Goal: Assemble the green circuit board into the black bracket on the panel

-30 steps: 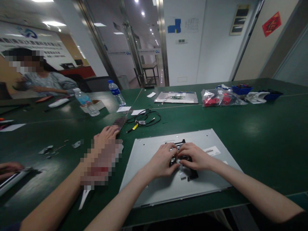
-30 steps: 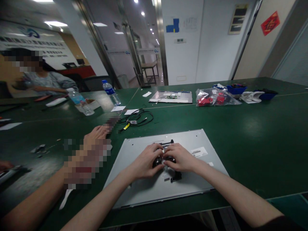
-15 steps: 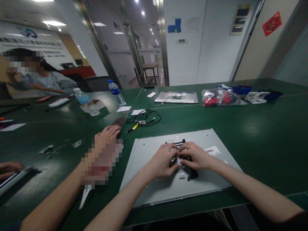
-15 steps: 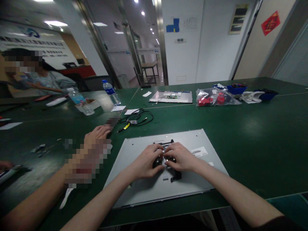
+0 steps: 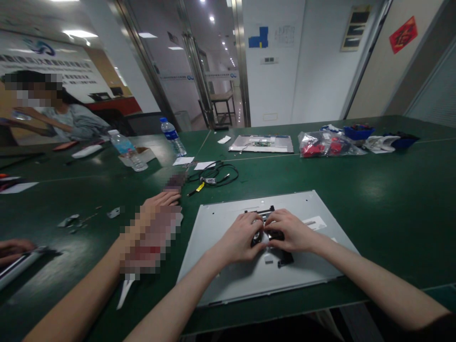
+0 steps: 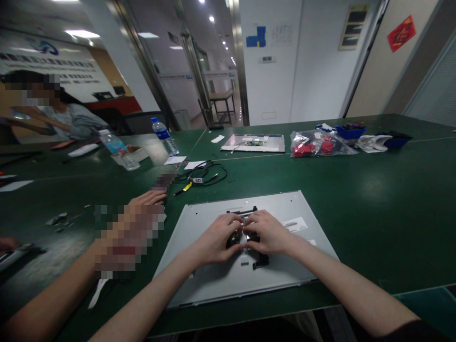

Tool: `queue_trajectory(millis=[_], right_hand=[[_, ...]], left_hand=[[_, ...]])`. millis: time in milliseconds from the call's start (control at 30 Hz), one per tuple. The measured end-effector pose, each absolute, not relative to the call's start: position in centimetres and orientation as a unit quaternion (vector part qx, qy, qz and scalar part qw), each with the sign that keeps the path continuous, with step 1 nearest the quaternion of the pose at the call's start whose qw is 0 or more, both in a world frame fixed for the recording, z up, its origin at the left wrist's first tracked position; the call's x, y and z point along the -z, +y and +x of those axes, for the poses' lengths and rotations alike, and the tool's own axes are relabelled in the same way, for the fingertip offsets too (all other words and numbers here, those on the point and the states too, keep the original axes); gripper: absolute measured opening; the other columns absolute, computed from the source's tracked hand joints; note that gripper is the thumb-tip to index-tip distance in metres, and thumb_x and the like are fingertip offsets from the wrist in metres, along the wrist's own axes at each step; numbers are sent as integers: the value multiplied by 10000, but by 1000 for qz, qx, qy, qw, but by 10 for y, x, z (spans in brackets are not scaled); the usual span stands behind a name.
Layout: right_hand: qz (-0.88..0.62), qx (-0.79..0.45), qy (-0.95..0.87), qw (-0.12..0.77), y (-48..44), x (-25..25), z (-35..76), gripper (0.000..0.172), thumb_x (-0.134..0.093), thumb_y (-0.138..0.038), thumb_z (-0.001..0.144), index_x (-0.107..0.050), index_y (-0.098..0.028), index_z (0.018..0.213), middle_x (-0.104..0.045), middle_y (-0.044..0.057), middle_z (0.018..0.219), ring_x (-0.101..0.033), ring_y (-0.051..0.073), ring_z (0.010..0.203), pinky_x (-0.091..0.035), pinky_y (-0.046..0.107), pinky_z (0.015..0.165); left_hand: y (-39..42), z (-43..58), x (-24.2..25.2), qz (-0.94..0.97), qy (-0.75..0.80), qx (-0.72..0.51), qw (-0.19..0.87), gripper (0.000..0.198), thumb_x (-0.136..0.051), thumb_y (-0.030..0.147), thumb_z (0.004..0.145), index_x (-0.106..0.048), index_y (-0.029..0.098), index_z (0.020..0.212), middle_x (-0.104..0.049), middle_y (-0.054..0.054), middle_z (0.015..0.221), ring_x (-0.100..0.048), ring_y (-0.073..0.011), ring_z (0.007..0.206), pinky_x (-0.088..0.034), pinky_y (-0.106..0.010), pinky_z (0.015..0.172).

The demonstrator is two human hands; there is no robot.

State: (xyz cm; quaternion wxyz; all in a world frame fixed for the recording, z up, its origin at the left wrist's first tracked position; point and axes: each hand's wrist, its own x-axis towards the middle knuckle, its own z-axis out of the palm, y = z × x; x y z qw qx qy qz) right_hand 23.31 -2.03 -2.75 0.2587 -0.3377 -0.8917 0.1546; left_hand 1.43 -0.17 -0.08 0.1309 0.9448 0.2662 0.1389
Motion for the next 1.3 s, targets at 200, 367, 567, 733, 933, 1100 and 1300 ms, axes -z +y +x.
queue_trajectory(millis=[200,367,567,733,933,1100,1300], right_hand=[[-341,-149,-892,258,-20,28,232,232,-734,-284,812,-682,-196,1020,-676,72,1037,-581,235,1013,-416,427,936],[-340,-152,-890,264,-21,29,232,238,-731,-301,818,-680,-201,1027,-674,80,1034,-583,241,1014,-422,431,927],[-342,-151,-891,257,-21,29,233,273,-734,-294,811,-654,-193,1051,-666,85,1075,-580,245,1028,-422,427,934],[-341,-158,-893,247,-23,26,233,323,-731,-293,788,-617,-175,1066,-646,95,1109,-566,255,1056,-423,428,940],[-365,-160,-878,266,-25,25,233,290,-680,-258,799,-593,-176,1064,-637,104,1109,-564,260,1048,-418,433,943],[-373,-154,-877,262,-23,29,231,174,-622,-242,846,-590,-179,1005,-641,97,1084,-568,248,1030,-423,419,922],[-364,-156,-882,257,-22,32,232,212,-645,-238,811,-580,-176,1003,-640,92,1058,-565,246,1017,-420,411,912]], left_hand=[[-1,15,2,946,266,-135,130,317,-636,407,863,-576,191,1087,-573,-118,1140,-535,-287,1065,-417,-479,956],[-1,14,3,948,264,-127,128,321,-638,398,859,-572,191,1095,-573,-116,1127,-533,-285,1062,-418,-466,940],[0,15,3,945,266,-136,132,317,-658,365,832,-565,204,1088,-581,-102,1109,-537,-283,1050,-423,-460,924],[-1,15,1,945,271,-126,133,332,-677,335,812,-559,193,1089,-580,-101,1114,-532,-284,1060,-422,-461,943],[-1,14,2,946,271,-123,128,346,-651,332,831,-546,186,1126,-575,-108,1124,-529,-286,1058,-426,-468,943],[0,14,3,946,271,-124,128,335,-666,285,796,-548,188,1095,-580,-106,1113,-530,-288,1057,-425,-463,944],[0,15,2,945,268,-132,134,324,-654,309,806,-556,199,1096,-584,-103,1111,-535,-291,1058,-426,-465,935]])
